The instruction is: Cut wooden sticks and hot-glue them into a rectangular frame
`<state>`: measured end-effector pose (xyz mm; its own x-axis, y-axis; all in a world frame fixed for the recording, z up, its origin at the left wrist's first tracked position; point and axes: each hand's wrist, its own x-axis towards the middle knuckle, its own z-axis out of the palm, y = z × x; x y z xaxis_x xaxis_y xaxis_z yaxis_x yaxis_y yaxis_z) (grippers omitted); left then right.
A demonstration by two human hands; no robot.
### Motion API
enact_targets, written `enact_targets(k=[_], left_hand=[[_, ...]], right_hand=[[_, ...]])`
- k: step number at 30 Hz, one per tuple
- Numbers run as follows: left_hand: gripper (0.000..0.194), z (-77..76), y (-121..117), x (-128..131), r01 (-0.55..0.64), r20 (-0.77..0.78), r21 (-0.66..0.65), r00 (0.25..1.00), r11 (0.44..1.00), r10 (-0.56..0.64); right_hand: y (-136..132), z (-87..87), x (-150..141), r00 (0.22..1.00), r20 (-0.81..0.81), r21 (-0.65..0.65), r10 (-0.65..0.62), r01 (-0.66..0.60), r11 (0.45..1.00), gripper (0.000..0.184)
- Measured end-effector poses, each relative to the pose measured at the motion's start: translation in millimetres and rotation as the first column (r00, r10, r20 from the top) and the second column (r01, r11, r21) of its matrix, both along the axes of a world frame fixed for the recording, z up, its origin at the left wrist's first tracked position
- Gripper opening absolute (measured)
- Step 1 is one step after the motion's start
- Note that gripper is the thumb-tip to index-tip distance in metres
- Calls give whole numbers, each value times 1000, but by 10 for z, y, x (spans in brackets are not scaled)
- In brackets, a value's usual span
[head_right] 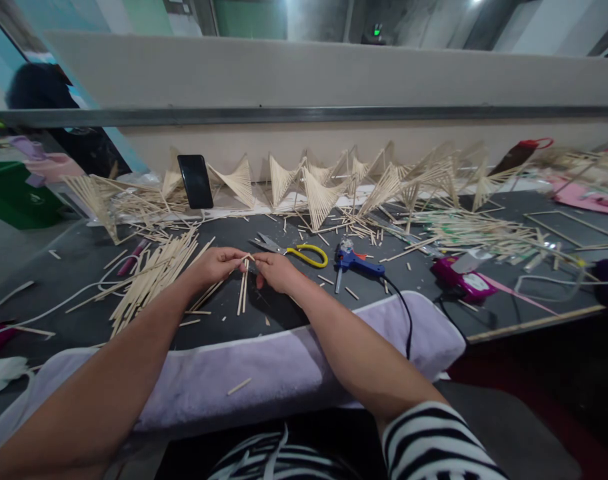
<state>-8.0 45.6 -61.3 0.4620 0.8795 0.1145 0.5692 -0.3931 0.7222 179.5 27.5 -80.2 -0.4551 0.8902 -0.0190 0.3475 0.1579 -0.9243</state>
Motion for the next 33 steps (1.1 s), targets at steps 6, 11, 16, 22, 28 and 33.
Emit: enact_targets(k=[6, 11, 16, 22, 28, 33], left_hand=[[30, 34, -28, 1, -6, -12, 7, 1000, 1000, 6], [28, 61, -45, 16, -39, -46, -15, 998, 999, 38], [29, 53, -37, 12, -48, -56, -6, 997, 999, 48], [25, 27, -28, -9, -52, -83, 27, 995, 998, 55], [25, 32, -40, -10, -42, -62, 21, 997, 999, 43], [25, 38, -53, -3, -46, -60, 13, 997, 999, 47]], right_hand=[[-38, 54, -12, 1000, 4, -17, -12, 12, 1000, 35], [-54, 83, -18, 1000, 4, -58, -14, 14, 998, 32], [-41, 48, -14, 999, -11, -90, -30, 29, 996, 31], [-21, 14, -13, 999, -23, -68, -32, 30, 997, 32], [-14, 4, -17, 999, -28, -64, -36, 34, 997, 34], [-15, 1, -17, 998, -29, -51, -47, 46, 998, 35]])
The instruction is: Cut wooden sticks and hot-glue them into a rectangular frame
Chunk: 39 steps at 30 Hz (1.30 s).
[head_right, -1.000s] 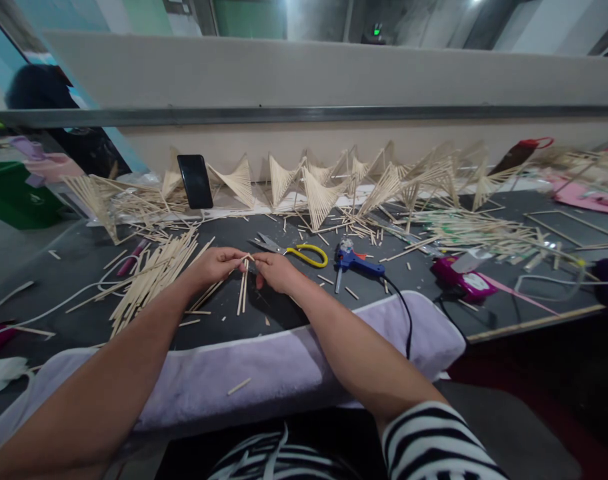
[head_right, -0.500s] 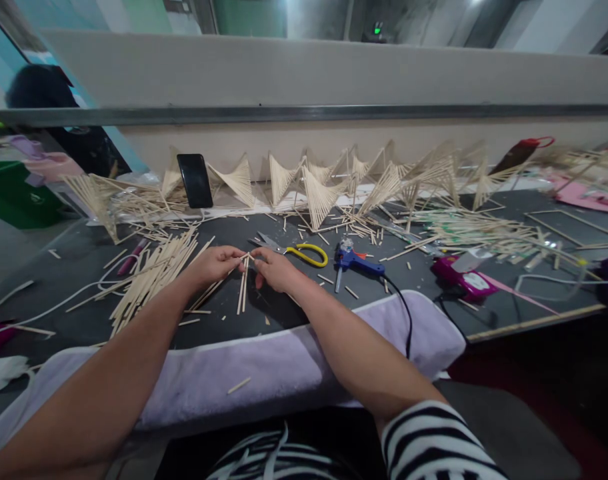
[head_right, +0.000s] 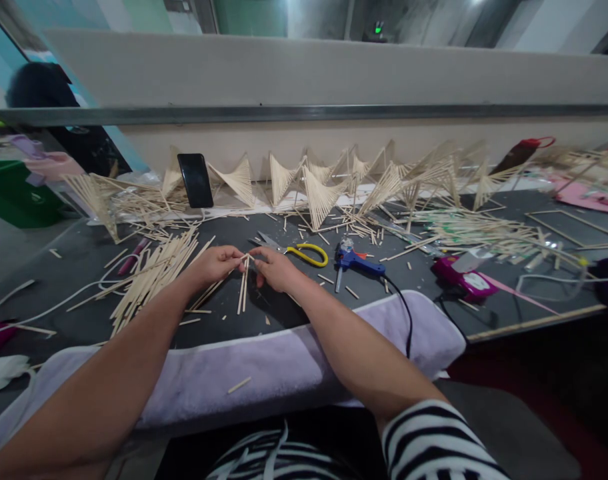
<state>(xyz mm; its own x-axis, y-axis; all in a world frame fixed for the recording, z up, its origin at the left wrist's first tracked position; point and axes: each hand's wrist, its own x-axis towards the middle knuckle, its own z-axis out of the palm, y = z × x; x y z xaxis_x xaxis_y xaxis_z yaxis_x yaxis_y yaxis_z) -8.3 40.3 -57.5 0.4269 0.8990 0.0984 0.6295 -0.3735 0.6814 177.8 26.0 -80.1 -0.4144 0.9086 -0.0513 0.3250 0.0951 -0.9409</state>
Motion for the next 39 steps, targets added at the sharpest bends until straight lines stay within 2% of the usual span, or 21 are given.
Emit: enact_targets(k=[8, 15, 27, 33, 39], left_hand=[[24, -56, 39, -10, 2, 8, 18, 1000, 1000, -2], [24, -32, 18, 0, 9, -1, 14, 1000, 1000, -9], [24, -3, -7, 20, 20, 66, -32, 998, 999, -18], [23, 38, -40, 49, 0, 93, -108, 996, 994, 10], [25, -7, -4, 30, 7, 89, -87, 996, 996, 1]], right_hand=[[13, -14, -2, 1000, -1, 23, -4, 4, 1000, 36], [16, -25, -12, 1000, 3, 27, -24, 24, 999, 35], [34, -77, -8, 998, 15, 89, -53, 52, 995, 34], [30, -69, -7, 999, 19, 106, -51, 49, 993, 34], [19, -48, -6, 998, 39, 105, -56, 51, 993, 34]])
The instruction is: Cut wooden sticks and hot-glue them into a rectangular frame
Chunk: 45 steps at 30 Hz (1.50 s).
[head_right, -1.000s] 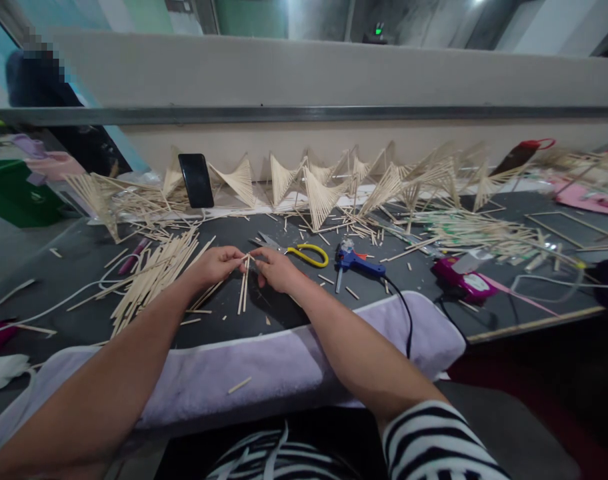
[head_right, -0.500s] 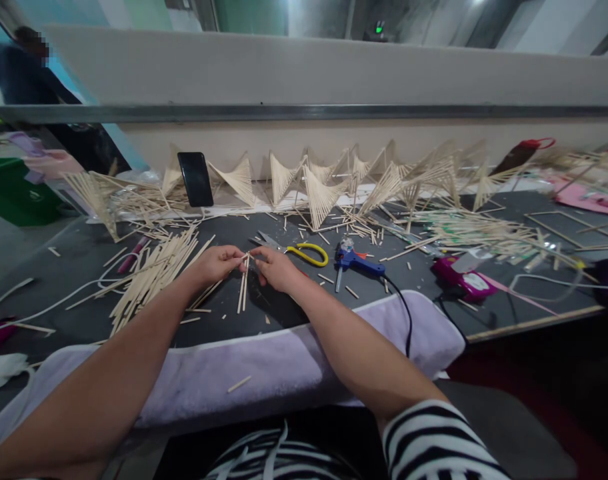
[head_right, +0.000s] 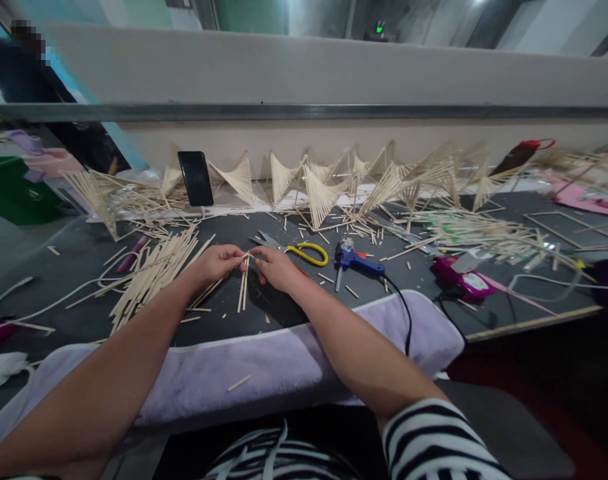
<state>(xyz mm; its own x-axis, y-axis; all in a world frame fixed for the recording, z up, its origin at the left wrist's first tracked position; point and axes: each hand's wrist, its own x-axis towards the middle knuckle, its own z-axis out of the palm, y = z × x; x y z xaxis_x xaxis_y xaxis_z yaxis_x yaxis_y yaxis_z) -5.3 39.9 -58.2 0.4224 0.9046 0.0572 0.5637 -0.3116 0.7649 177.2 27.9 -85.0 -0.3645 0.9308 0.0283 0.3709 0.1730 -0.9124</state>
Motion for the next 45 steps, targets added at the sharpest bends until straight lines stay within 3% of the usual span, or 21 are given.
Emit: enact_targets(k=[26, 45], left_hand=[[21, -25, 11, -1, -3, 2, 3, 1000, 1000, 3], [23, -15, -3, 13, -6, 7, -19, 1000, 1000, 6]], right_hand=[[2, 5, -3, 1000, -3, 13, 0, 0, 1000, 32], [-20, 47, -23, 999, -37, -47, -10, 8, 999, 32]])
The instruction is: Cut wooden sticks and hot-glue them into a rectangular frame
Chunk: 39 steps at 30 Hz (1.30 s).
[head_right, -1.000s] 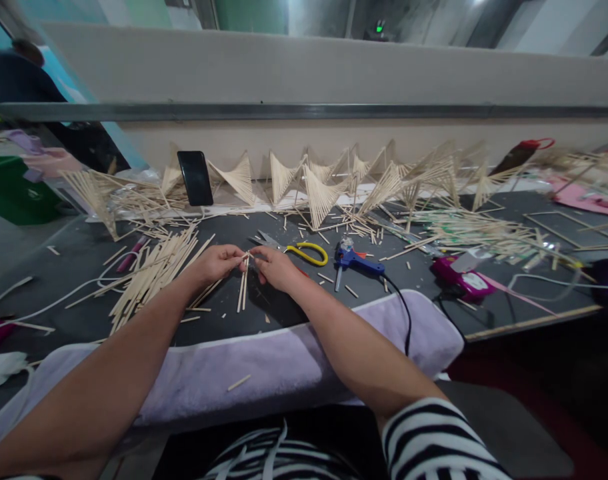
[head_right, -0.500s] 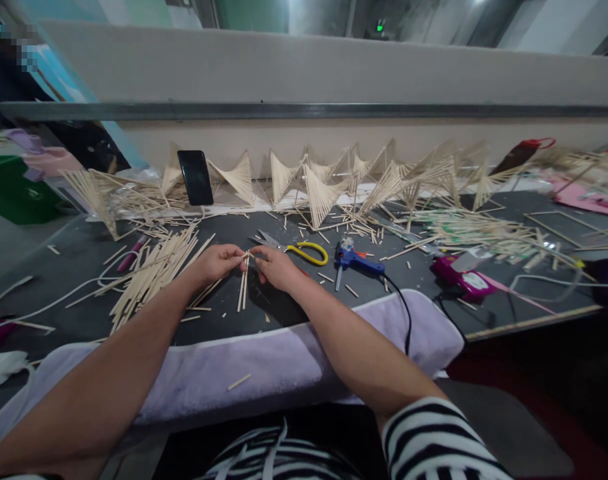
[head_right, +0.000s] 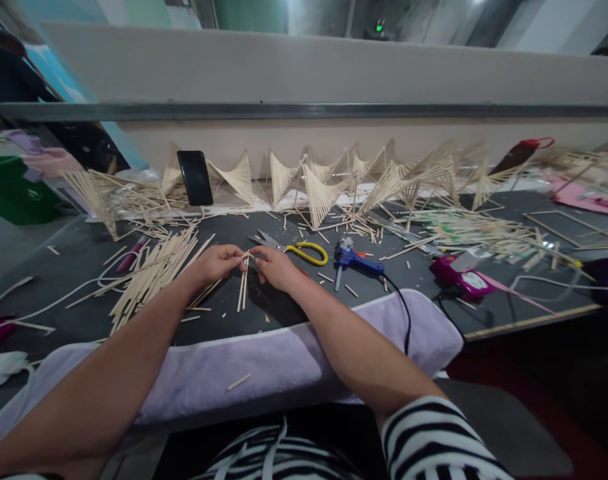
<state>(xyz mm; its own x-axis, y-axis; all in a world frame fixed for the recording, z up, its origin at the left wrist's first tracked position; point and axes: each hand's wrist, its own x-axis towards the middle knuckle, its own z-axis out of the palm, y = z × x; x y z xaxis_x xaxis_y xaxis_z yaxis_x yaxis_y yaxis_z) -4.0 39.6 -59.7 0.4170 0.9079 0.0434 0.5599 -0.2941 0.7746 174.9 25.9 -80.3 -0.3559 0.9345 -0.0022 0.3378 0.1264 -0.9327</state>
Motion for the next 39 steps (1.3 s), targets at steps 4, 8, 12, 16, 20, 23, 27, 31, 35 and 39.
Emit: enact_targets(k=[4, 8, 12, 16, 20, 23, 27, 31, 35, 39], left_hand=[[23, 14, -4, 12, -1, 12, -5, 1000, 1000, 1], [23, 30, -10, 14, -4, 5, -5, 1000, 1000, 4], [22, 28, -10, 7, -2, -4, -4, 1000, 1000, 2], [22, 33, -14, 15, 1, 5, 7, 1000, 1000, -1], [22, 54, -32, 29, -7, 7, -6, 1000, 1000, 7], [22, 63, -37, 29, -6, 2, -11, 1000, 1000, 6], [23, 66, -33, 22, 1, -12, -18, 1000, 1000, -1], [23, 69, -37, 25, -1, -4, -22, 1000, 1000, 1], [23, 76, -47, 34, -8, -1, -7, 1000, 1000, 8], [23, 84, -49, 40, -16, 1, -19, 1000, 1000, 16]], right_hand=[[16, -26, 4, 1000, 5, 20, -2, 2, 1000, 32], [34, -61, 8, 1000, 9, 27, -4, 3, 1000, 31], [36, -65, 11, 1000, 10, 19, -1, 1, 1000, 31], [43, -76, 15, 1000, 13, 30, 3, -3, 1000, 34], [54, -94, 15, 1000, 10, 36, 8, -8, 999, 33], [57, -101, 15, 1000, -3, 36, 13, -13, 999, 32], [62, -109, 17, 1000, -4, 36, 11, -11, 999, 33], [54, -98, 17, 1000, 10, 38, 4, -5, 999, 31], [34, -69, 14, 1000, 3, 29, 5, -5, 1000, 31], [32, -69, 12, 1000, 1, 26, 6, -6, 1000, 31]])
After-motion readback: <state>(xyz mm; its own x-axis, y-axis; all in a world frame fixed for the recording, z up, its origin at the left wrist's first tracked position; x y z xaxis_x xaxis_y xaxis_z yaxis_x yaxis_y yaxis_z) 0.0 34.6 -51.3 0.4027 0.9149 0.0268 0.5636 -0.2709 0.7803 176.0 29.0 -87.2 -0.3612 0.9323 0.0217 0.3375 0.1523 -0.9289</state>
